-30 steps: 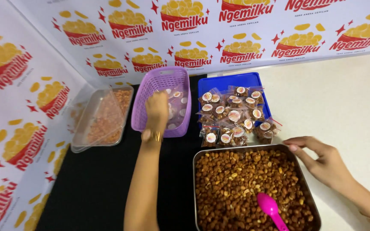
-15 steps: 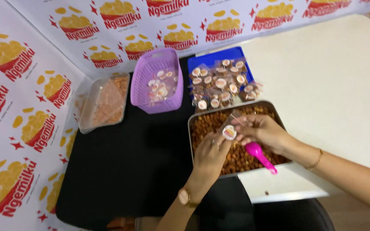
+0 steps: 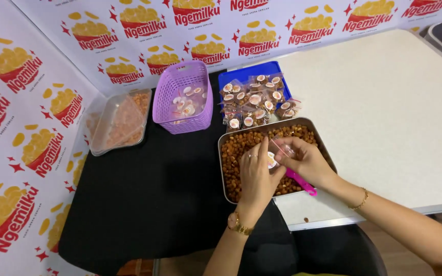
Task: Packaging peanuts into small plastic bags using a spoon and sorting packaged items into containers.
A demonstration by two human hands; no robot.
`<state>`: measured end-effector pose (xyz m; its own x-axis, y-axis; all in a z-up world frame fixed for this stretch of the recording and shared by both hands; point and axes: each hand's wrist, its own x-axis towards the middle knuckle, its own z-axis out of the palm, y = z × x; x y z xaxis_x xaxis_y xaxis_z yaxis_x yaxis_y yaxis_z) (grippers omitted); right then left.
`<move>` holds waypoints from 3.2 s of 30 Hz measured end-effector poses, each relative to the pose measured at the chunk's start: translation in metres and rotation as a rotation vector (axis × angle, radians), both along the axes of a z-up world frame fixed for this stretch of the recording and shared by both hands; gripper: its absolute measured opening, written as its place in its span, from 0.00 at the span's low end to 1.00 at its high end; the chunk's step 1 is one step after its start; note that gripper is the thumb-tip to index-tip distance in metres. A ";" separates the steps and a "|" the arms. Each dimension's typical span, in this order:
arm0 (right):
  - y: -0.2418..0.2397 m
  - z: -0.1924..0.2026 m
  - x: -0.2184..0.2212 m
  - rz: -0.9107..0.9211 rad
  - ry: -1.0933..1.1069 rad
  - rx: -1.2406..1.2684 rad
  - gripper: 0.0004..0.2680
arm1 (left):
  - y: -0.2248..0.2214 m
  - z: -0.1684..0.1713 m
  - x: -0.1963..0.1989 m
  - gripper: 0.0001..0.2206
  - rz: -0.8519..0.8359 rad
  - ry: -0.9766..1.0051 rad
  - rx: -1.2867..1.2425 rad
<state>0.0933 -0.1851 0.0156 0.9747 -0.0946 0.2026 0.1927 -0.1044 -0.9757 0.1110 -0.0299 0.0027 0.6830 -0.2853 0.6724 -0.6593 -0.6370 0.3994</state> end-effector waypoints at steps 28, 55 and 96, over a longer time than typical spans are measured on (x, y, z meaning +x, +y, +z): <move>0.005 0.012 -0.005 -0.067 -0.087 0.075 0.06 | 0.006 -0.005 0.007 0.26 0.013 -0.365 0.039; -0.037 -0.027 -0.055 -0.073 -0.421 -1.039 0.04 | 0.085 -0.050 0.004 0.23 0.197 -0.026 -0.218; -0.011 -0.030 0.107 -0.019 0.251 0.305 0.07 | 0.064 -0.044 -0.004 0.26 0.192 0.164 -0.162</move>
